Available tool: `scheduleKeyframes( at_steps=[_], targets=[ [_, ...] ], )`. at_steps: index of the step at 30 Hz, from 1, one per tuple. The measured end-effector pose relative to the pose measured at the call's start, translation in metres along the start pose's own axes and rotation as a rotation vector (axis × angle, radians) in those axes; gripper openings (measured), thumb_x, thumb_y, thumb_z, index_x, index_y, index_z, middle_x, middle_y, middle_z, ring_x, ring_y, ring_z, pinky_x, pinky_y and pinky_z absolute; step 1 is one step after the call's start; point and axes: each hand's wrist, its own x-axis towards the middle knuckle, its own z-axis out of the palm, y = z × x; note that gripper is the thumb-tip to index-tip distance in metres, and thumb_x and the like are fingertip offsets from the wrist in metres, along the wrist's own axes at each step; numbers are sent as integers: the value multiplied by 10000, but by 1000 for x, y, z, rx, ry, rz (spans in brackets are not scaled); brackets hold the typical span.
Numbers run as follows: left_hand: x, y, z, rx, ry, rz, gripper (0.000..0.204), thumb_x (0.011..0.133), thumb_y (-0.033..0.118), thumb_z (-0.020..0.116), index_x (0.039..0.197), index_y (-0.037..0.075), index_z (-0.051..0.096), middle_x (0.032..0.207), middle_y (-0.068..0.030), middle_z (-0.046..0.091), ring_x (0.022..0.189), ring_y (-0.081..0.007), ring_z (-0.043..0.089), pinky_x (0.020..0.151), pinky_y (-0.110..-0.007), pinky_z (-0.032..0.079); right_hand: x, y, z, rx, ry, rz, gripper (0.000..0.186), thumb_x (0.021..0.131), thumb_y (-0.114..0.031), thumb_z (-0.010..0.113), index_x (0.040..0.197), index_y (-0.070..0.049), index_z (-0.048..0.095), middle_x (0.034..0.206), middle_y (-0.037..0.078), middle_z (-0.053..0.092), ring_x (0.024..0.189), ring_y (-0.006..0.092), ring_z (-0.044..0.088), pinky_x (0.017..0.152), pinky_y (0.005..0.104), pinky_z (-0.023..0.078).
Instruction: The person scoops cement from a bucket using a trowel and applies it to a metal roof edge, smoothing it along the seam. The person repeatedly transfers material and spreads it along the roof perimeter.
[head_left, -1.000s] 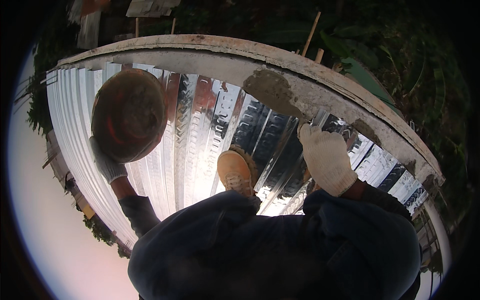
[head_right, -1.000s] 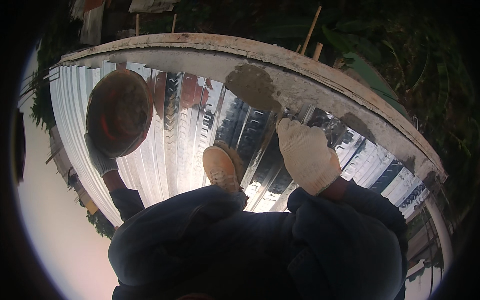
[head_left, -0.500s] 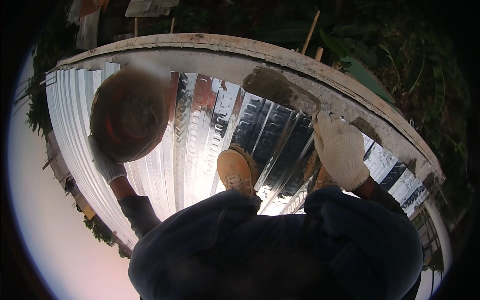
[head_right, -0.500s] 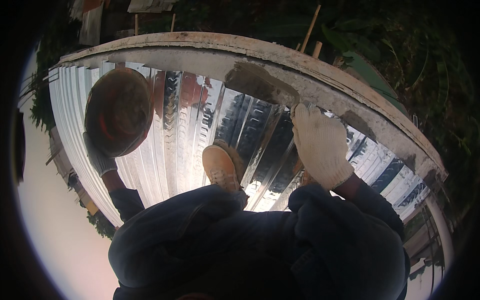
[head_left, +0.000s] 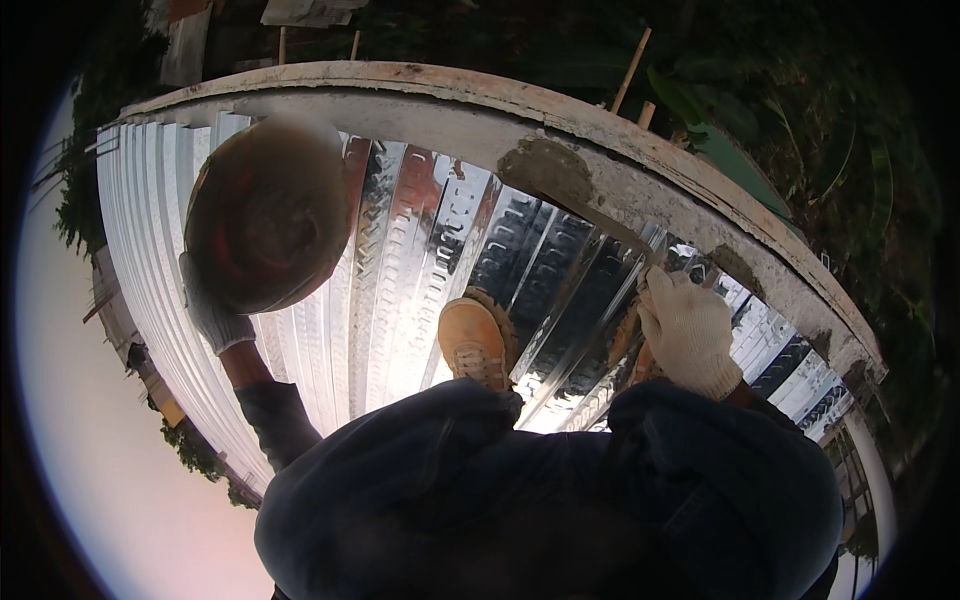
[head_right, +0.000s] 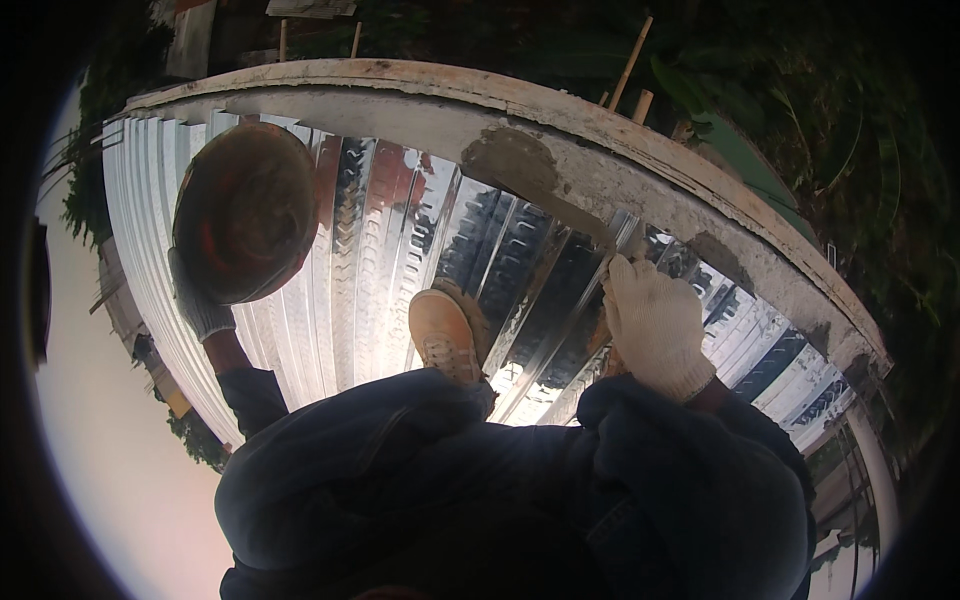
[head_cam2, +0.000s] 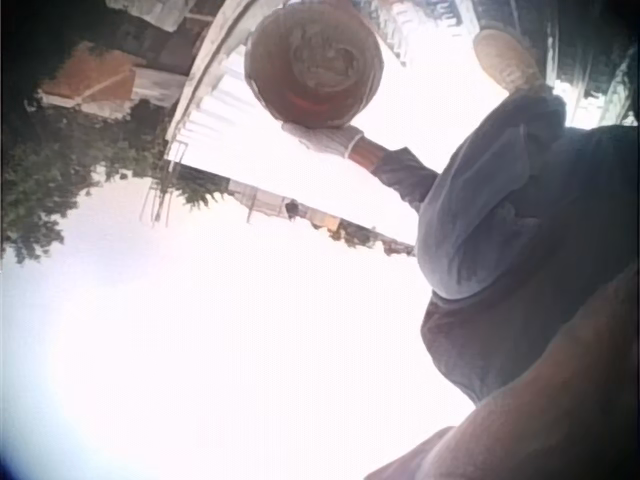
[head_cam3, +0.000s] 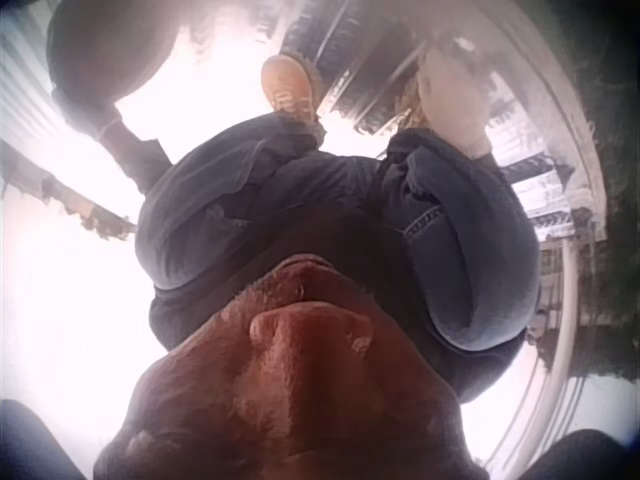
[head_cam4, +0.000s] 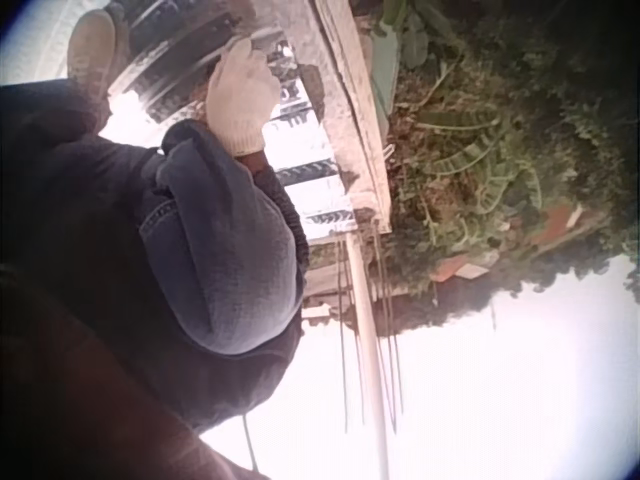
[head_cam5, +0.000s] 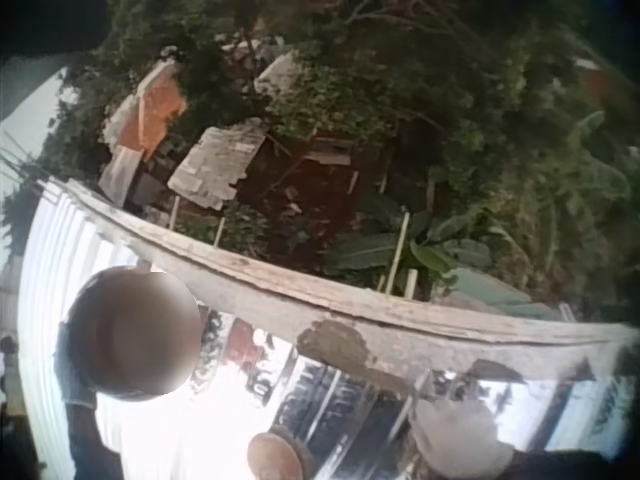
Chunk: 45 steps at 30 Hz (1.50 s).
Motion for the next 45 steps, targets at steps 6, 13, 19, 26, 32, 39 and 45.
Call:
scheduleKeyframes(
  at_steps=[6,13,19,26,32,39,45],
  targets=[
    [-12,15,43,4,120,6,396,1158,285,672,1395,-26,734,1272,-117,798,1124,-239,761,1057,-378,611,55,2,9,-36,217,-124,219,1054,-244,705,1187,-80,645,921,130,728,761,328,771,661,470,608],
    [-6,11,36,84,55,61,516,1134,337,714,1466,-57,691,1383,-162,768,1215,-281,755,1100,-408,601,1,8,20,-45,-60,4,219,1045,-231,716,1161,-71,622,934,132,720,813,313,775,689,448,613],
    [-15,20,60,162,99,-10,585,1113,429,724,1477,-26,684,1427,-187,735,1245,-306,733,1126,-414,580,-32,15,10,32,-129,96,264,1005,-226,752,1187,-74,635,1006,125,749,895,295,789,781,440,630],
    [-45,56,101,160,55,19,486,1140,391,689,1426,0,717,1376,-183,761,1183,-289,754,1067,-412,611,-30,17,-2,381,240,-95,245,1037,-246,720,1204,-70,685,930,153,717,843,381,745,751,494,601],
    [-94,88,174,82,-70,102,259,1109,246,775,1150,-10,784,1019,-67,780,893,-133,695,823,-289,570,3,-1,-46,271,88,-167,261,1071,-258,688,1256,-75,676,1019,141,717,881,351,746,751,479,600],
    [-153,95,241,438,-291,198,354,1078,306,823,871,42,711,768,41,567,748,-60,454,682,-266,386,85,-22,-51,104,501,-401,273,1048,-232,729,1254,-61,678,1008,83,764,837,255,785,711,381,629],
    [-167,95,254,380,-390,251,361,1042,250,835,848,-12,681,728,15,606,736,-40,472,638,-283,448,104,-80,-72,-483,193,-261,400,891,-180,831,1221,15,714,986,87,800,922,216,834,680,334,645]
  ],
)
